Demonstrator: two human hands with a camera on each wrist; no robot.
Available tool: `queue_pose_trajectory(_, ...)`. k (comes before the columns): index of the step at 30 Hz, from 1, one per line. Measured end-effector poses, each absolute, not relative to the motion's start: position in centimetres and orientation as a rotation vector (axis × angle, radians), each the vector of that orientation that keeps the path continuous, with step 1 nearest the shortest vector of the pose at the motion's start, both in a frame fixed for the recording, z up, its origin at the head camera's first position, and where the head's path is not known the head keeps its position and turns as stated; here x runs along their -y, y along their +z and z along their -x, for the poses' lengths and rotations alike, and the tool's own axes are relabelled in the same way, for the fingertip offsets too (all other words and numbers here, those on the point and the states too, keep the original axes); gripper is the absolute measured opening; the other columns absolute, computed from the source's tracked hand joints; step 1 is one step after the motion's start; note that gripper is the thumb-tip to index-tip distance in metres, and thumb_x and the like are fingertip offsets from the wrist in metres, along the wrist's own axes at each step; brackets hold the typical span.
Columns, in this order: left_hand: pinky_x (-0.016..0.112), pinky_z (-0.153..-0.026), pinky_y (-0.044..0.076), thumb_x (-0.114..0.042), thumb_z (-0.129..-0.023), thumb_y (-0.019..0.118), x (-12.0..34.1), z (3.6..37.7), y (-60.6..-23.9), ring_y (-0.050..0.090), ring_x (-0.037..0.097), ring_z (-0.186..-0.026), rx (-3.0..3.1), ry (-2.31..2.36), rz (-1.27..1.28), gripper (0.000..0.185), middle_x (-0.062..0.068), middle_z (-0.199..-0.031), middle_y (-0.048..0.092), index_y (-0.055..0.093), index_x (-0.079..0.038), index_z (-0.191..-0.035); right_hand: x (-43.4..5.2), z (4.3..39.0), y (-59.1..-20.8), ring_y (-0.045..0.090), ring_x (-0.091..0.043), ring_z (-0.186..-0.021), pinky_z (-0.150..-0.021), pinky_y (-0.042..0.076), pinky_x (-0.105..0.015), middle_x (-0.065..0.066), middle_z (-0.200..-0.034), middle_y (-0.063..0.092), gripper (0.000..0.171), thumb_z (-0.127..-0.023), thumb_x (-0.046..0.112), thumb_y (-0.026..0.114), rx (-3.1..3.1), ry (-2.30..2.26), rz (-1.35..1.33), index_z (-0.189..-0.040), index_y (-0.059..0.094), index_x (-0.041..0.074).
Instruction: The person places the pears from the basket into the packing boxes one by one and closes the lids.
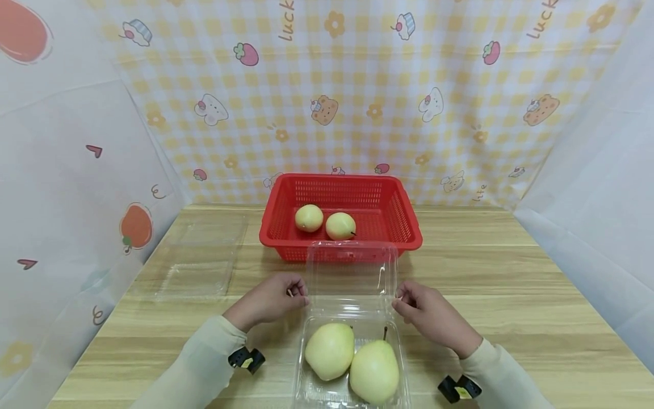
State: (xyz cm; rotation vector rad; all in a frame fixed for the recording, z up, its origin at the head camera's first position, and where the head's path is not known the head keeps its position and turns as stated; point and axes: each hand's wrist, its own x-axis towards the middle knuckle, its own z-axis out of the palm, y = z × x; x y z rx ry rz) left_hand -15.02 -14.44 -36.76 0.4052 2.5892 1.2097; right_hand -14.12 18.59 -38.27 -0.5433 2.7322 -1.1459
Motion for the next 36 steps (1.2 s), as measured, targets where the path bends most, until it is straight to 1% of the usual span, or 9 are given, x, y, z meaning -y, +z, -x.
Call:
queue_pose_trajectory(2, 0.030, -0.058, 0.041, -0.008, -0.089, 0.071, 14.42, 15.02, -36.72, 0.050, 0.015, -0.067, -2.598, 1.208, -0.404, 0.013, 0.001, -0.074, 0.055, 0.061, -0.011, -0.081, -18.52, 14.16, -38.25, 0.052, -0.011, -0.058, -0.051, 0.041, -0.025, 0.004, -0.067, 0.056, 0.009, -0.096, 0.012, 0.065, -2.727, -1.154, 0.542, -0.097, 0.056, 0.010)
queue_pose_trajectory(6, 0.030, -0.059, 0.042, -0.007, -0.089, 0.071, 14.42, 15.11, -36.69, 0.050, 0.015, -0.067, -2.626, 1.201, -0.440, 0.014, 0.000, -0.073, 0.055, 0.061, -0.011, -0.080, -18.42, 14.28, -38.25, 0.050, -0.011, -0.057, -0.052, 0.040, -0.025, 0.003, -0.067, 0.055, 0.016, -0.096, 0.009, 0.063, -2.706, -1.182, 0.533, -0.108, 0.054, 0.005)
queue_pose_trajectory(11, 0.031, -0.062, 0.044, -0.008, -0.089, 0.071, 14.32, 15.32, -36.68, 0.052, 0.015, -0.070, -2.632, 1.201, -0.433, 0.013, 0.000, -0.074, 0.057, 0.062, -0.013, -0.081, -18.39, 14.26, -38.23, 0.059, -0.019, -0.064, -0.056, 0.048, -0.027, -0.001, -0.069, 0.058, 0.020, -0.097, 0.005, 0.060, -2.670, -1.240, 0.498, -0.115, 0.052, 0.002)
queue_pose_trajectory(14, 0.031, -0.062, 0.044, -0.007, -0.089, 0.071, 14.30, 15.46, -36.67, 0.052, 0.015, -0.070, -2.626, 1.215, -0.429, 0.012, 0.000, -0.074, 0.057, 0.062, -0.012, -0.082, -18.40, 14.13, -38.08, 0.063, -0.023, -0.069, -0.061, 0.052, -0.029, -0.003, -0.072, 0.060, 0.020, -0.096, 0.005, 0.060, -2.652, -1.272, 0.477, -0.114, 0.053, 0.002)
queue_pose_trajectory(17, 0.031, -0.060, 0.043, -0.006, -0.088, 0.070, 14.36, 15.49, -36.63, 0.052, 0.015, -0.068, -2.617, 1.239, -0.428, 0.012, 0.000, -0.071, 0.057, 0.062, -0.012, -0.082, -18.39, 14.05, -37.84, 0.064, -0.022, -0.071, -0.063, 0.053, -0.030, -0.004, -0.076, 0.062, 0.020, -0.095, 0.006, 0.061, -2.637, -1.310, 0.472, -0.113, 0.054, 0.002)
queue_pose_trajectory(22, 0.030, -0.057, 0.042, -0.005, -0.088, 0.070, 14.46, 15.53, -36.52, 0.052, 0.014, -0.066, -2.596, 1.276, -0.423, 0.010, 0.001, -0.070, 0.059, 0.062, -0.010, -0.082, -18.29, 14.05, -37.64, 0.062, -0.019, -0.074, -0.066, 0.052, -0.029, -0.005, -0.081, 0.063, 0.019, -0.096, 0.011, 0.063, -2.634, -1.344, 0.470, -0.110, 0.055, 0.002)
queue_pose_trajectory(27, 0.031, -0.060, 0.043, -0.005, -0.087, 0.068, 14.57, 15.62, -36.43, 0.055, 0.014, -0.068, -2.567, 1.304, -0.431, 0.006, 0.004, -0.072, 0.064, 0.063, -0.008, -0.085, -18.22, 14.10, -37.75, 0.060, -0.015, -0.075, -0.066, 0.049, -0.027, -0.003, -0.083, 0.064, 0.020, -0.095, 0.012, 0.065, -2.652, -1.343, 0.472, -0.110, 0.055, 0.003)
queue_pose_trajectory(32, 0.031, -0.059, 0.043, -0.005, -0.087, 0.068, 14.68, 15.70, -36.45, 0.056, 0.014, -0.068, -2.563, 1.332, -0.435, 0.005, 0.007, -0.074, 0.066, 0.064, -0.007, -0.086, -18.24, 14.23, -37.74, 0.061, -0.016, -0.082, -0.070, 0.050, -0.028, -0.002, -0.088, 0.066, 0.019, -0.094, 0.010, 0.066, -2.654, -1.345, 0.461, -0.109, 0.056, 0.005)
queue_pose_trajectory(36, 0.031, -0.061, 0.043, -0.005, -0.085, 0.068, 14.72, 15.83, -36.51, 0.055, 0.015, -0.070, -2.563, 1.354, -0.412, 0.004, 0.005, -0.075, 0.064, 0.065, -0.007, -0.087, -18.20, 14.31, -37.73, 0.061, -0.018, -0.089, -0.074, 0.051, -0.030, -0.004, -0.096, 0.067, 0.018, -0.093, 0.008, 0.066, -2.659, -1.336, 0.464, -0.109, 0.057, 0.007)
